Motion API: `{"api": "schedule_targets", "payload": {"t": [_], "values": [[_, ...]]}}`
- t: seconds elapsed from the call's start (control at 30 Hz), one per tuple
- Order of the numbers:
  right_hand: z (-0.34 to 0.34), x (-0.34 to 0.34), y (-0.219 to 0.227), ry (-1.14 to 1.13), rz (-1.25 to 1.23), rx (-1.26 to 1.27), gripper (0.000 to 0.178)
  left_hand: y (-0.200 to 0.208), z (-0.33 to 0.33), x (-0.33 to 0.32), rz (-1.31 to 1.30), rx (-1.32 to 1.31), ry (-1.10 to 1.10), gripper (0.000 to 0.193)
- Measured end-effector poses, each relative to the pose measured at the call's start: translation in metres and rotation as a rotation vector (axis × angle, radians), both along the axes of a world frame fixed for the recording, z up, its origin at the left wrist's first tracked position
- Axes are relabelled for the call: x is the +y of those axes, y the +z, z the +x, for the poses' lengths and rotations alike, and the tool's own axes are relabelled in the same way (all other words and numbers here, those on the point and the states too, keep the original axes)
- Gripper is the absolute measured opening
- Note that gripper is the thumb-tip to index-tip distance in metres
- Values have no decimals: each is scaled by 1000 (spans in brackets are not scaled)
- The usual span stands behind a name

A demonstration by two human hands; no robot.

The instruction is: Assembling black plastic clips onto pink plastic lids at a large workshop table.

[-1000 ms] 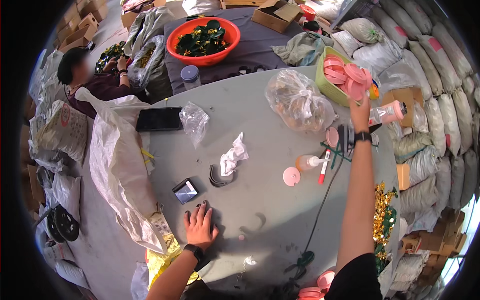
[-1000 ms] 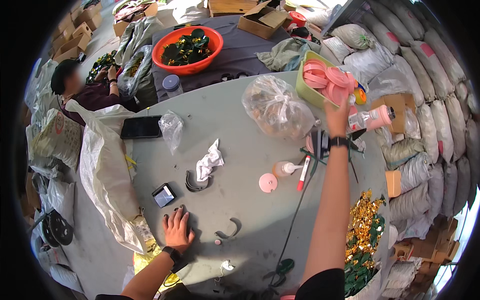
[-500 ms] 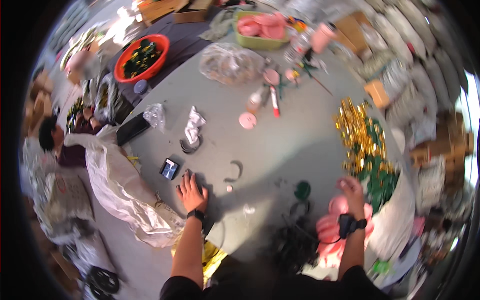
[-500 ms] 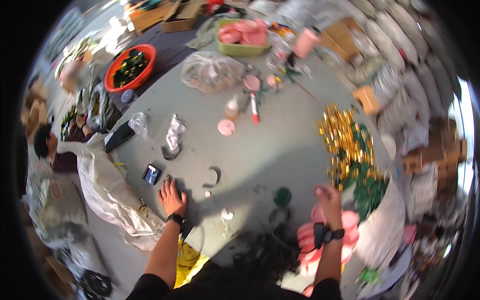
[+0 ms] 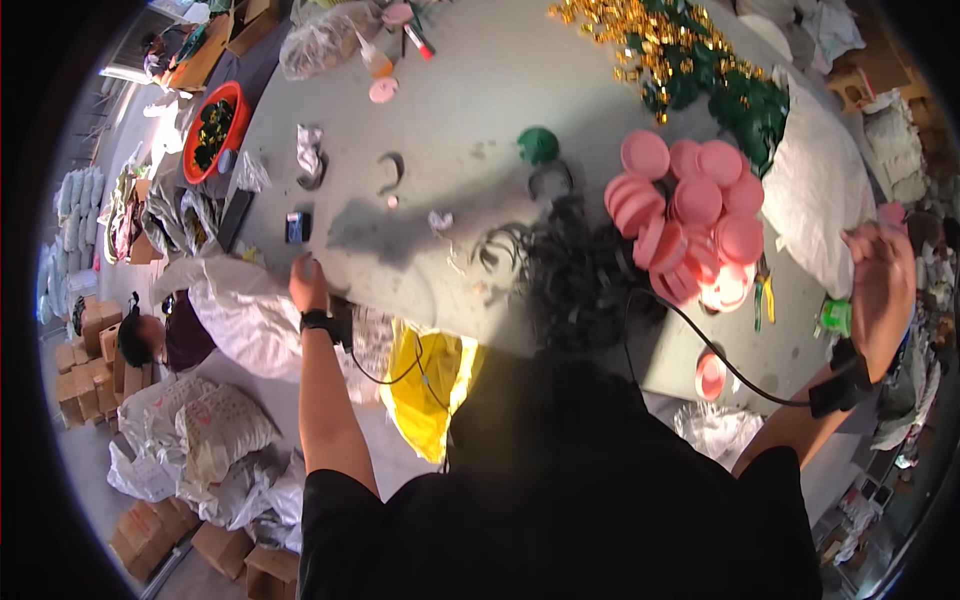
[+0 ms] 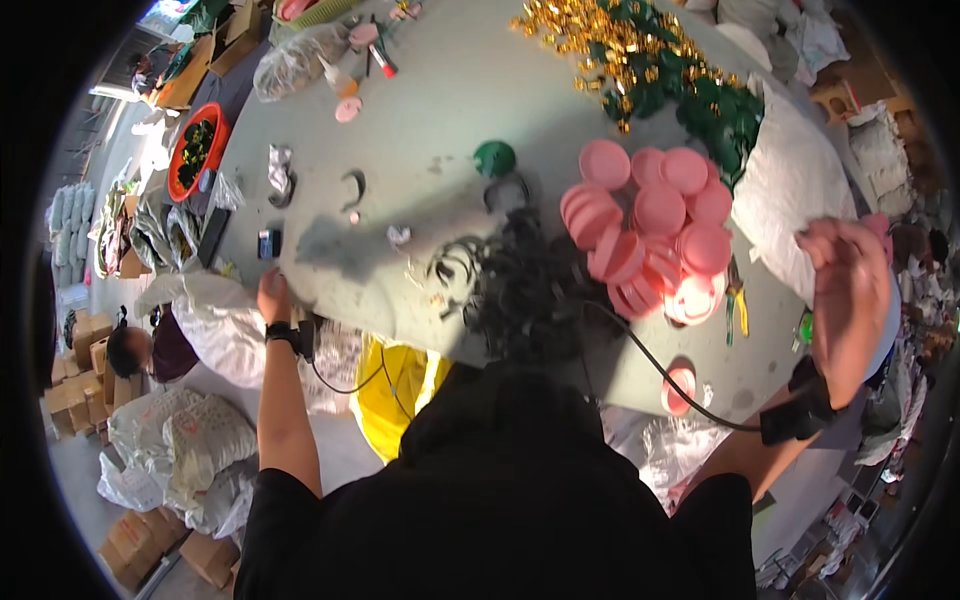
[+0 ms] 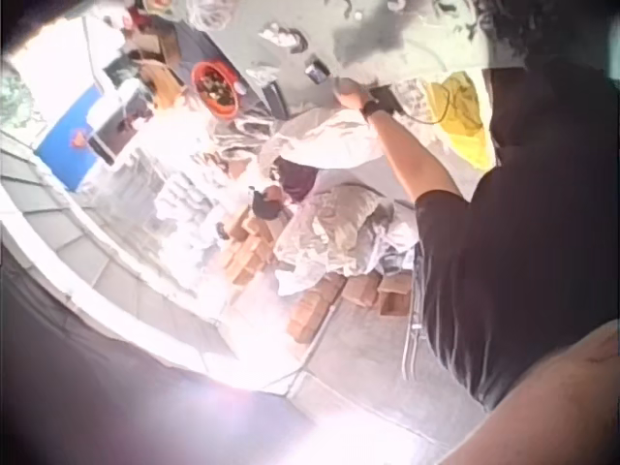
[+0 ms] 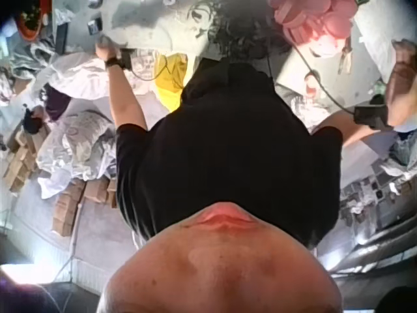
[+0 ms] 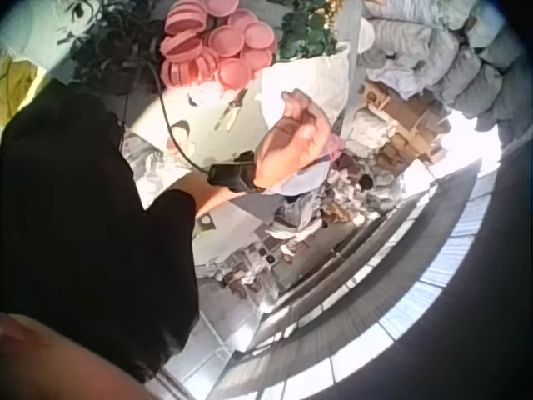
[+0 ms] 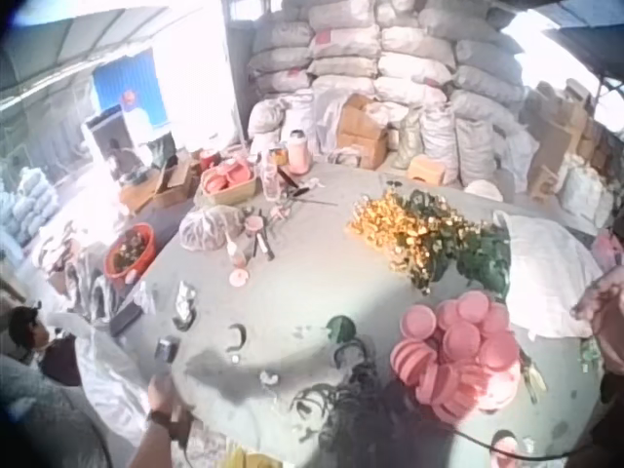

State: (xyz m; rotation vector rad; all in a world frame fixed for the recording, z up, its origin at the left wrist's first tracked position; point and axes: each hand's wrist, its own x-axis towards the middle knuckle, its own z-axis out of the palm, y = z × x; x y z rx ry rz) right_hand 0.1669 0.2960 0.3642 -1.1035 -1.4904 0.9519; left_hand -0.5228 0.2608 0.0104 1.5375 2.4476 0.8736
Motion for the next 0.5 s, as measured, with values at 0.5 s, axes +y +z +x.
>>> {"api": "schedule_targets", "payload": {"t": [0.5], "values": [[35,-199,-262,-8,-529,-624,41,-79,104,-332,-671,50,-659,24]]}}
